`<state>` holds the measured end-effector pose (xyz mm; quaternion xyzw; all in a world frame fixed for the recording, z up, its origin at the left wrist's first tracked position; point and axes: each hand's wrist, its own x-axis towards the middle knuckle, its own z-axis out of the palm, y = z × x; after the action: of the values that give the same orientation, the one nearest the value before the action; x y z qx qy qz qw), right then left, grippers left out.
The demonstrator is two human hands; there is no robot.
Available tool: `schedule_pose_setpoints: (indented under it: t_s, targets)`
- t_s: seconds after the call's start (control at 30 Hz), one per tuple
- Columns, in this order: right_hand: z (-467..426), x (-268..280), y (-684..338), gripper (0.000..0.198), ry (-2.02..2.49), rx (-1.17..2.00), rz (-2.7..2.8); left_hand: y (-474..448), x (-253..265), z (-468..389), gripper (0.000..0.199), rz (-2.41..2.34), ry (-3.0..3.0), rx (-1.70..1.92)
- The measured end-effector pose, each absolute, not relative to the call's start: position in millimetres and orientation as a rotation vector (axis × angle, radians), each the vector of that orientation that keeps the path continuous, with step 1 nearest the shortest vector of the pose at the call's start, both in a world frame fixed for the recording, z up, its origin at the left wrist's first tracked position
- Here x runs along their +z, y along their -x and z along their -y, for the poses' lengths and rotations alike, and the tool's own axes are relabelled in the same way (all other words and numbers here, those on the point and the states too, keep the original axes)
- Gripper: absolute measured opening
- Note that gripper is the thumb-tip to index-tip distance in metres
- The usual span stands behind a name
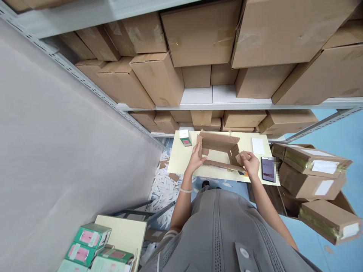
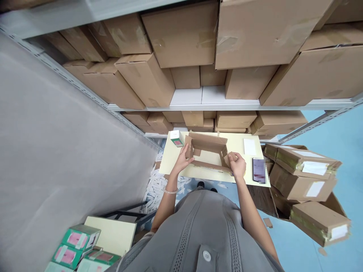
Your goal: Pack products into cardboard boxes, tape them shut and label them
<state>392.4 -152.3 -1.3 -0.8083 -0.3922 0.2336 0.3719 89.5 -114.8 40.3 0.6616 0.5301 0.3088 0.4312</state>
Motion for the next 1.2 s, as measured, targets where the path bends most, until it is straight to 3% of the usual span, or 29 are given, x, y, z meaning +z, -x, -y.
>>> schedule_pose_setpoints:
  t_s: [0.37,0.57,0.67,0.8,0.87,1.0,1.2]
  targets:
    - [160.0,-15.5,-388.8,0.05,1.595,0.879,0.379,-77.8,32.5,127.2,0.099,-1.437,-1.434,0.81]
    - [172.0,-34.5,-404.9,0.045,1.674,0.862,0.218,-78.1,30.3,128.3,0.101,-1.446,-1.43,0.799]
    - [172.8,-34.6,-410.4,0.045,1.825,0.864,0.376,-77.4,34.1,126.5,0.101,-1.424,-1.433,0.778]
    - [167.0,-17.0,-405.9,0.06,1.945,0.47,1.006,-75.8,35.0,123.4,0.102,-1.425,-1.452,0.744]
    - [162.4,-5.8,-401.8,0.055,1.872,0.376,1.368,-74.7,32.5,122.3,0.102,-1.438,-1.462,0.742]
    - [154.0,6.1,-399.0,0.045,1.791,0.506,1.745,-72.3,26.0,122.0,0.105,-1.453,-1.459,0.761]
    - [143.8,9.9,-401.2,0.045,1.98,0.744,1.768,-70.8,24.5,124.4,0.109,-1.408,-1.451,0.77]
